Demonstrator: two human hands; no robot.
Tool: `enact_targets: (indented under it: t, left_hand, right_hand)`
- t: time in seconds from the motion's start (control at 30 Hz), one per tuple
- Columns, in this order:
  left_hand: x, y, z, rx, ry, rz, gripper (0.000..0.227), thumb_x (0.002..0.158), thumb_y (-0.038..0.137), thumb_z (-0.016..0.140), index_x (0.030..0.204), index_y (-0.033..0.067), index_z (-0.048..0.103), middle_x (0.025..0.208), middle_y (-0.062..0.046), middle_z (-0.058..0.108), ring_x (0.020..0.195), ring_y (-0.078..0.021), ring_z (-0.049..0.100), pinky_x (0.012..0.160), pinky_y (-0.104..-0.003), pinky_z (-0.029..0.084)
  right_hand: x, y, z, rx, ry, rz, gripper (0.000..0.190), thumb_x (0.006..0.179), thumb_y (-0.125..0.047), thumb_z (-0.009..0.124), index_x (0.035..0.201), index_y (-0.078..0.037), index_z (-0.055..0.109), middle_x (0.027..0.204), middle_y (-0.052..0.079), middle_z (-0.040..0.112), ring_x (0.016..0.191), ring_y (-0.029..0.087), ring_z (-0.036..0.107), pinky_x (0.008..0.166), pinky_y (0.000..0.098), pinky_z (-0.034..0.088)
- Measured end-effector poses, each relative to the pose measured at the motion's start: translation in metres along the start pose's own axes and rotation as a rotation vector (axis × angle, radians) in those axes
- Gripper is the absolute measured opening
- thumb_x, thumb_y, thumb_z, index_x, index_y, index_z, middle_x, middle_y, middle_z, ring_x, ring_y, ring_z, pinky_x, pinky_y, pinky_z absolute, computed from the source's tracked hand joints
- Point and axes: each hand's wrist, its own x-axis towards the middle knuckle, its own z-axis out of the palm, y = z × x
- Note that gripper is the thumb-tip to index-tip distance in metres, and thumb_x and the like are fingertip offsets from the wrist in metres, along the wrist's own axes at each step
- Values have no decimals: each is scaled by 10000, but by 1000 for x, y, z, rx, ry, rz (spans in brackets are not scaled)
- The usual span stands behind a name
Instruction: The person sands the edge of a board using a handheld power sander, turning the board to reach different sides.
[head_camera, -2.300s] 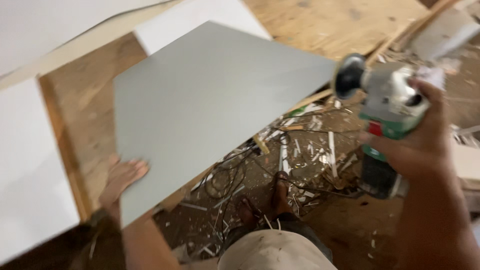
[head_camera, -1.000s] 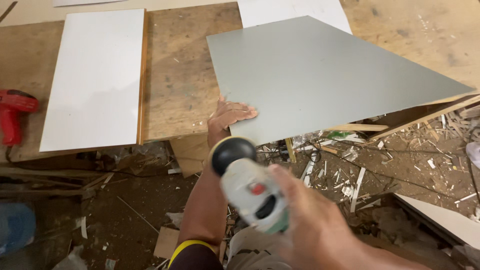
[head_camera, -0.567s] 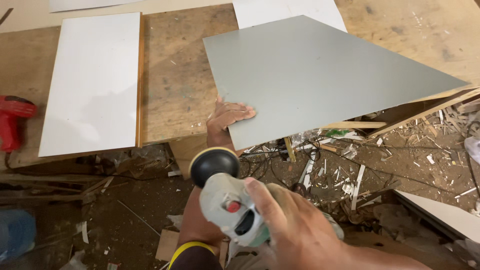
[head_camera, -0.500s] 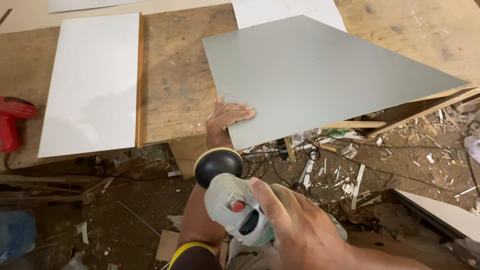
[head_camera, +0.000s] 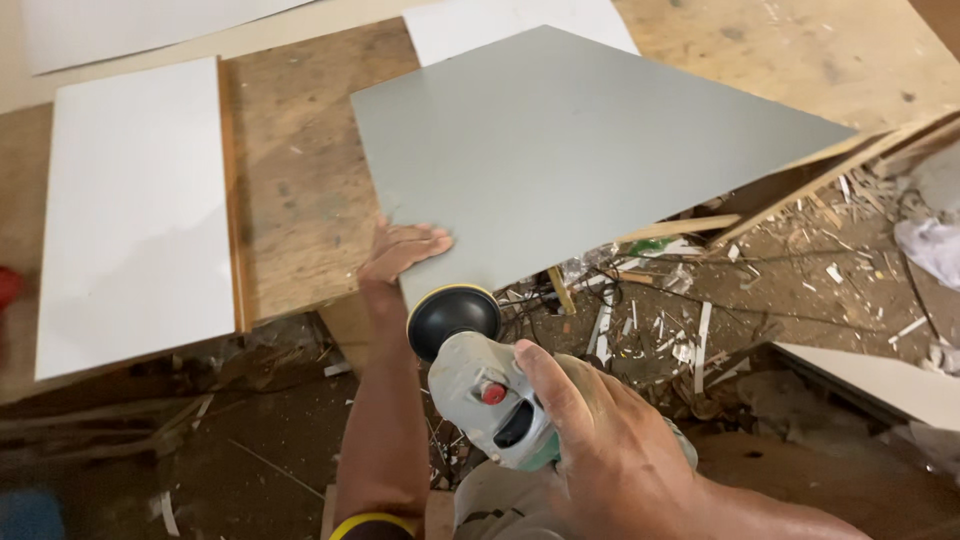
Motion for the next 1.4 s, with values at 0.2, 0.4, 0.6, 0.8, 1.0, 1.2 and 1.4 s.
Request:
enact_targets:
  t: [0.2,0.4,0.6,0.8,1.0,1.2,1.4]
  left_hand:
    - [-2,8,-22,-64,-126,10,755,857,736,837,1369,182,818,1398,-27,830,1404,-244,752,1453,-542,358]
    - [-5,0,-19,128,17,51,193,1120,307,793,1140,119,837,1187,-68,848,1155,-264,821,1445,-706,440]
    - [-5,-6,-38,98,-20,43,48,1100,38,829,1148,41,833,1187,-118,842,1159,-280,826,1366,-541,587]
    - [-11,-50,-63,84,-66,250,506,1047,425,786,1265,-32,782,1284,-180,832,1244,-305,836,1223,-457,675]
    - [-13,-39,-73,152,-58,104,314,1243,180,603,1189,-76,777,1272,-240,783,1219,-344,764,1546,-678,449]
    - [-20,-243,-213,331,-823,290,598,1210,476,394,1498,90,749,1582,-86,759,1508,-269,711,1473,-539,415]
    - [-31,-279,-247,458,-892,295,684,967,374,805,1596,131,691,1676,-40,713,1617,-286,654,1406,-440,479]
  right_hand:
    - [-10,23,-5,13,-47,120,1405,666,-277,1077,1803,-125,265,1669,234,613,1341,503,710,928,653,646]
    - [-7,35,-35,104,113,254,1132,713,-213,931,1714,-94,415,1625,192,724,1303,458,790,971,589,665]
    - [-13,66,-59,164,148,555,1188,716,-251,972,1745,-238,378,1271,126,899,903,380,934,796,514,780]
    - [-12,94,-92,247,274,718,1185,757,-172,972,1759,-177,339,1247,156,897,907,303,948,731,444,810]
    - [-11,131,-114,238,409,884,1168,694,-218,1023,1685,-276,408,1358,117,845,1042,339,899,719,483,748]
    - [-22,181,-123,232,600,750,1090,657,-161,1063,1564,-193,459,1455,141,762,1063,282,838,815,392,655]
    - [-21,210,-153,224,623,784,1145,673,-73,1018,1664,-121,446,1414,187,743,1129,333,814,719,407,659]
